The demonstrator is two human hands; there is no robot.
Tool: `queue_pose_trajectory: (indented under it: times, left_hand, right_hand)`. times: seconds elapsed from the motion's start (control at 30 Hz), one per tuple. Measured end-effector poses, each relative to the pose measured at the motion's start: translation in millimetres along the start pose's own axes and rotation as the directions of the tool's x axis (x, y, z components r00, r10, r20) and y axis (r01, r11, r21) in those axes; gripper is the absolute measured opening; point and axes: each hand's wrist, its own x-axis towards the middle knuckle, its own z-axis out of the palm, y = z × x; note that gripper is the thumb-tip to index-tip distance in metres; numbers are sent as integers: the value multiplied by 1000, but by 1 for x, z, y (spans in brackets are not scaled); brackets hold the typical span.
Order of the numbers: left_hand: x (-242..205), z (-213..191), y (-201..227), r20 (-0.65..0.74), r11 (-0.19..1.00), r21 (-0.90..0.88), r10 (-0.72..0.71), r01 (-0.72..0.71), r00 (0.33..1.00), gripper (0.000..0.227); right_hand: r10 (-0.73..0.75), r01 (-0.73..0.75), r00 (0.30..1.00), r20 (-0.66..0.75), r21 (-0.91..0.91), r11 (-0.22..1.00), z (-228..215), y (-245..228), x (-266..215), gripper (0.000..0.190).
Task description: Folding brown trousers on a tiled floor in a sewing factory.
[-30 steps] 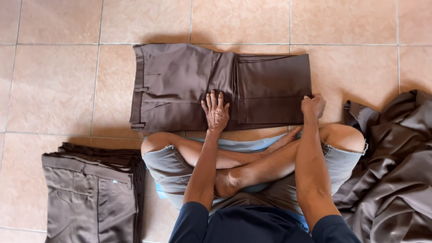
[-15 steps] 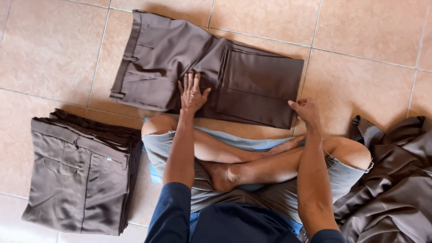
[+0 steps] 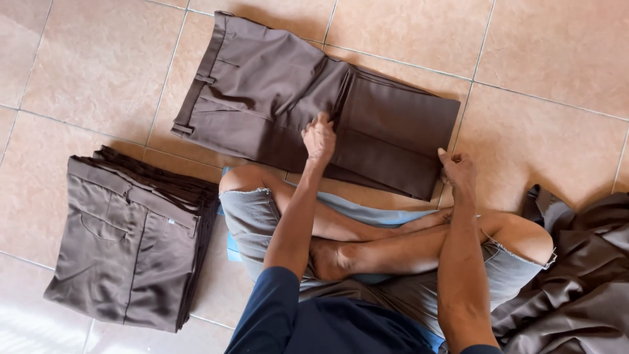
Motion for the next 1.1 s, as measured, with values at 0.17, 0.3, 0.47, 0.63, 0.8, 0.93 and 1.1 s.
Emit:
queue_pose_trajectory:
  times: [0.17, 0.3, 0.47, 0.63, 0.8, 0.93, 1.1]
  left_hand:
    - [12, 15, -26, 264, 964, 18, -262, 267, 928, 16]
    - [-18, -3, -4, 205, 979, -49, -185, 199, 961, 26]
    - [-27, -2, 3, 197, 978, -43, -193, 205, 961, 43]
    - [-56, 26, 35, 179, 982, -38, -174, 183, 968, 36]
    - [-68, -18, 73, -28, 996, -14, 84, -84, 996, 37]
    - [-52, -5, 49, 184, 990, 25, 131, -138, 974, 43]
    - [-55, -7, 42, 222, 991, -100, 109, -88, 969, 40]
  right_hand:
    - [-15, 12, 1000, 21, 139, 990, -2, 9, 9, 48]
    - [26, -10, 996, -80, 187, 982, -10, 12, 13, 43]
    - [-1, 7, 996, 93, -66, 998, -26, -38, -38, 61]
    - [106, -100, 977, -183, 41, 994, -33, 24, 20, 51]
    - [63, -75, 976, -208, -50, 996, -36, 27, 17, 46]
    - [77, -85, 979, -190, -34, 996, -33, 28, 28, 54]
    - [-97, 132, 975, -202, 170, 977, -69, -23, -33, 48]
